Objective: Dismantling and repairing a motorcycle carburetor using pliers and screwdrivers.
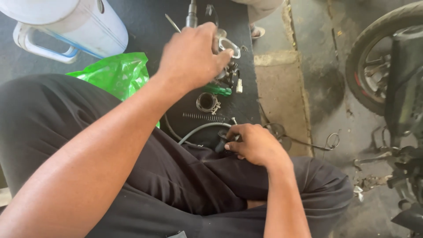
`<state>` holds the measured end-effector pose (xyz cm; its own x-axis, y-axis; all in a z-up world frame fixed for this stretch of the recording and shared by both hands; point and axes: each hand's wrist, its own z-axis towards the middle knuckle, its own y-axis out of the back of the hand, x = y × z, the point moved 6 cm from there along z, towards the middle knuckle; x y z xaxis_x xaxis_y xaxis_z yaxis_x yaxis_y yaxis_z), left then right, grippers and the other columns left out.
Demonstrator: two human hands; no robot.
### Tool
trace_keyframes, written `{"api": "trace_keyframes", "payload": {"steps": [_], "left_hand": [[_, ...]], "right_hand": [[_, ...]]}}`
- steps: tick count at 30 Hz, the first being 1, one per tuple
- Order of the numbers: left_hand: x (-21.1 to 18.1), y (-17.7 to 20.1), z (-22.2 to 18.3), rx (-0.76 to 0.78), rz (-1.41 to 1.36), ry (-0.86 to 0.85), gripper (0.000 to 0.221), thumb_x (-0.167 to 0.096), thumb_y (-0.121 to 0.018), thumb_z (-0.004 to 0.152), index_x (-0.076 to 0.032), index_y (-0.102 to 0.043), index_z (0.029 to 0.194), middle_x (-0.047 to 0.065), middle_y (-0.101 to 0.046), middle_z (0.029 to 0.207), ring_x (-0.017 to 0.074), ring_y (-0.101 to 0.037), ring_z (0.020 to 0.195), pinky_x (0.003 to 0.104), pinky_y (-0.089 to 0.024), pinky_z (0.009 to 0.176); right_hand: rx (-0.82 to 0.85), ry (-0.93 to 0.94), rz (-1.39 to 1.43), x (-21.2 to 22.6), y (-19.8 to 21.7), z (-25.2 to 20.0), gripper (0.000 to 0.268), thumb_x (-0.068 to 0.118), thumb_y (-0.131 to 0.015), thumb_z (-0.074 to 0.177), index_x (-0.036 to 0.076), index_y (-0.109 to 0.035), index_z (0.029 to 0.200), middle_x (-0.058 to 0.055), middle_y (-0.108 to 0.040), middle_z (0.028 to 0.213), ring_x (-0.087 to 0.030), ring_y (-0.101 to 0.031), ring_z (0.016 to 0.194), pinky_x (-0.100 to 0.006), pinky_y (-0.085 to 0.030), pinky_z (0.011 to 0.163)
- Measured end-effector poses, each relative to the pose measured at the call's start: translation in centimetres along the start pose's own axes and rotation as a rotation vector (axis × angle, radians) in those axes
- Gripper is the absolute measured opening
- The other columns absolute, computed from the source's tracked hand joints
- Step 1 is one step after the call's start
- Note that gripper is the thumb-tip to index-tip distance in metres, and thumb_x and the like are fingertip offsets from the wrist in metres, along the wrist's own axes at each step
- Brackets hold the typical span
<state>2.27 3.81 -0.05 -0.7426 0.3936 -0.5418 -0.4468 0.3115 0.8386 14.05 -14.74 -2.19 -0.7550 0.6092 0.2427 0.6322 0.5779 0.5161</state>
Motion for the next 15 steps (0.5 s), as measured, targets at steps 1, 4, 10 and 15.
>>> {"api": "trace_keyframes", "payload": {"steps": [1, 4, 10, 15], "left_hand": [[-0.4, -0.1, 0.0, 0.015, -0.118, -0.011, 0.047, -0.048, -0.077, 0.083, -0.004, -0.068, 0.095, 0.017, -0.073, 0.091, 0.0366, -0.071, 0.088, 0.049, -0.055, 0.078], [-1.1, -1.0, -0.3, 0.139, -0.317, -0.055, 0.047, -0.050, -0.076, 0.084, -0.004, -0.070, 0.094, 0.015, -0.075, 0.093, 0.0302, -0.073, 0.088, 0.043, -0.057, 0.080], [-3.8, -3.8, -3.5, 0.681, -0.507, -0.287, 0.078, -0.054, -0.084, 0.071, -0.001, -0.061, 0.124, 0.015, -0.072, 0.112, 0.0241, -0.071, 0.101, 0.036, -0.057, 0.086], [-4.5, -8.5, -5.2, 0.895, -0.675, -0.351, 0.080, -0.035, -0.088, 0.073, -0.003, -0.050, 0.136, 0.010, -0.077, 0.116, 0.0224, -0.072, 0.106, 0.035, -0.054, 0.091]], "right_hand": [[-0.022, 0.042, 0.002, 0.0, 0.1, 0.1, 0.036, 0.027, -0.079, 0.083, 0.013, -0.071, 0.115, -0.010, -0.080, 0.088, -0.020, -0.074, 0.071, -0.036, -0.056, 0.073], [-0.086, 0.155, 0.047, -1.1, 1.0, -0.3, 0.030, 0.024, -0.079, 0.081, 0.009, -0.076, 0.107, -0.008, -0.080, 0.087, -0.018, -0.073, 0.071, -0.035, -0.056, 0.072], [-0.399, 0.470, 0.454, -3.3, 4.6, -2.4, 0.027, 0.006, -0.082, 0.078, 0.002, -0.073, 0.103, -0.006, -0.075, 0.101, -0.014, -0.069, 0.081, -0.029, -0.055, 0.072], [-0.557, 0.743, 0.773, -3.7, 5.5, -2.5, 0.028, -0.006, -0.079, 0.082, 0.000, -0.067, 0.107, -0.007, -0.066, 0.120, -0.015, -0.069, 0.103, -0.029, -0.057, 0.088]]}}
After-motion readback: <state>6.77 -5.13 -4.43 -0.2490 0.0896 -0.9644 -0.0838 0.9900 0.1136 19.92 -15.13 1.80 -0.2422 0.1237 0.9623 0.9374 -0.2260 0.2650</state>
